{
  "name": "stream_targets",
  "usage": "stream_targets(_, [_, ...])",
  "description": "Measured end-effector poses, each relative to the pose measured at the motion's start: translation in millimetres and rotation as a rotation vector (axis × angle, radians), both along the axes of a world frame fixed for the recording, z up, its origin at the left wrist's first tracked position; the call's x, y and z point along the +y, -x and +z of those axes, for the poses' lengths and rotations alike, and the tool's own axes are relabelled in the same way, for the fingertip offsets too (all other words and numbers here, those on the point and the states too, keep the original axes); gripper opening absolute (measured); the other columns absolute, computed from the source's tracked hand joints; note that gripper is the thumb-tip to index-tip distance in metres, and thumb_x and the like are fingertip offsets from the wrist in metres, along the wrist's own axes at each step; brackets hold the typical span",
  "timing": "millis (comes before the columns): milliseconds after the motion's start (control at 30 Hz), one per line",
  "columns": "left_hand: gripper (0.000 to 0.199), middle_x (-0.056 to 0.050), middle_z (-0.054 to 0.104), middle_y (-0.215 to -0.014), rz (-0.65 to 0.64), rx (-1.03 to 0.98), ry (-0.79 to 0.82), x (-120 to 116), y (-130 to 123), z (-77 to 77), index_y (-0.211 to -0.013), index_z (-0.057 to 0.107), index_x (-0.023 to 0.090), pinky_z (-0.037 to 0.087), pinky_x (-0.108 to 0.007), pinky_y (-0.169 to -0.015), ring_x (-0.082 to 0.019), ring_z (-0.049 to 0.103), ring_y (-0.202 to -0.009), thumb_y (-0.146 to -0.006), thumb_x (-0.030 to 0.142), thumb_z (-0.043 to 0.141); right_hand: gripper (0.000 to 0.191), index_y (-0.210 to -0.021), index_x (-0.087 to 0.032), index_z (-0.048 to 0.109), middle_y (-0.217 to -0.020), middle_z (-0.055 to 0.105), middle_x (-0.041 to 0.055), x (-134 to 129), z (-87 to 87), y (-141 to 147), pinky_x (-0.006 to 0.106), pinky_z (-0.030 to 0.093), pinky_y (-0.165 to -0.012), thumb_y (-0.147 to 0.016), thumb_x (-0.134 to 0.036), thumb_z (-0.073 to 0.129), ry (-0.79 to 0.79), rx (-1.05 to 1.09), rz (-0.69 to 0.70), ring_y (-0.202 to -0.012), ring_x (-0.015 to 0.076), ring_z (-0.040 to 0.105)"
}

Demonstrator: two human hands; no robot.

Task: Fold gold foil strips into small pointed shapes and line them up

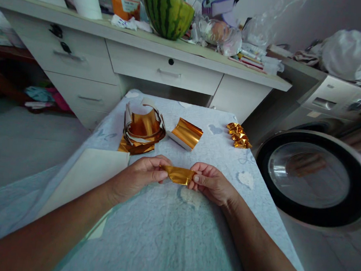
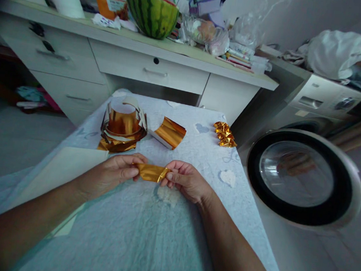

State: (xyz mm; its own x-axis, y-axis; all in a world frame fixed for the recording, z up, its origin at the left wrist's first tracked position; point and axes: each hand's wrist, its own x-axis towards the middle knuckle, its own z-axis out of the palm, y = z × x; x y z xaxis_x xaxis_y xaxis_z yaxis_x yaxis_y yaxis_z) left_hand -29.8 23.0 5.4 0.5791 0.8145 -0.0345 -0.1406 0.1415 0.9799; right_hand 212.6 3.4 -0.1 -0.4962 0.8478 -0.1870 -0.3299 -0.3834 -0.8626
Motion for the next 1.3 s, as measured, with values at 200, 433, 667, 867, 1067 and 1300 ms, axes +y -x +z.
stream_targets(200, [0.021,-0.001,0.058,-0.076,-0.026,0.004,0.083,-1.0,-0.5,3.7,-0.089,0.064,0.014,0.038,-0.025,-0.066,-0.012,0.050,-0.070,-0.076,0.029,0.069,0.025,-0.082,-0.015,0.068,-0.071,0.064,-0.0026,-1.3,0.6,0.6,0.017,0.039,-0.055,-0.069,-0.030,0.085,-0.049,-0.036,-0.046,-0.058,0.0059,0.053])
stream_targets(433, [0.021,-0.001,0.059,-0.074,-0.062,0.025,0.085,-1.4,-0.6,7.6,-0.085,0.063,0.014,0.038,-0.026,-0.067,-0.013,0.050,-0.070,-0.075,0.031,0.069,0.026,-0.082,-0.016,0.069,-0.072,0.062,-0.0020,-2.1,2.1,0.6,0.020,0.041,-0.061,-0.070,-0.033,0.084,-0.084,-0.037,-0.013,-0.062,0.0080,0.053])
stream_targets(667, [0.021,-0.001,0.059,-0.074,-0.083,0.026,0.106,-1.2,-0.9,6.2,-0.084,0.064,0.014,0.037,-0.026,-0.066,-0.013,0.050,-0.069,-0.073,0.031,0.069,0.025,-0.083,-0.015,0.068,-0.071,0.061,-0.0019,-2.8,1.3,-0.4,0.021,0.041,-0.060,-0.071,-0.032,0.082,-0.074,-0.048,-0.006,-0.061,0.0081,0.053])
stream_targets(867, [0.021,-0.002,0.059,-0.075,-0.081,0.019,0.124,-0.1,-1.4,4.1,-0.084,0.064,0.013,0.036,-0.026,-0.066,-0.013,0.051,-0.071,-0.071,0.029,0.069,0.026,-0.083,-0.015,0.067,-0.069,0.062,-0.0022,-1.6,0.9,-0.2,0.020,0.041,-0.060,-0.070,-0.031,0.083,-0.050,-0.041,-0.017,-0.061,0.0080,0.053])
stream_targets(1067, [0.023,-0.002,0.059,-0.076,-0.065,0.021,0.133,-0.2,-1.6,4.1,-0.084,0.064,0.014,0.038,-0.026,-0.067,-0.014,0.051,-0.071,-0.070,0.030,0.070,0.027,-0.083,-0.015,0.066,-0.067,0.061,-0.0027,-1.2,1.2,-0.1,0.021,0.040,-0.059,-0.070,-0.032,0.083,-0.061,-0.058,-0.009,-0.059,0.0080,0.052])
stream_targets(1300, [0.021,0.000,0.060,-0.074,-0.086,0.000,0.140,-0.4,-0.9,3.5,-0.083,0.064,0.014,0.037,-0.025,-0.066,-0.012,0.051,-0.069,-0.072,0.029,0.072,0.028,-0.084,-0.016,0.066,-0.068,0.062,-0.0028,-1.1,-1.4,-1.3,0.021,0.041,-0.060,-0.070,-0.032,0.083,-0.053,-0.053,-0.008,-0.060,0.0080,0.053])
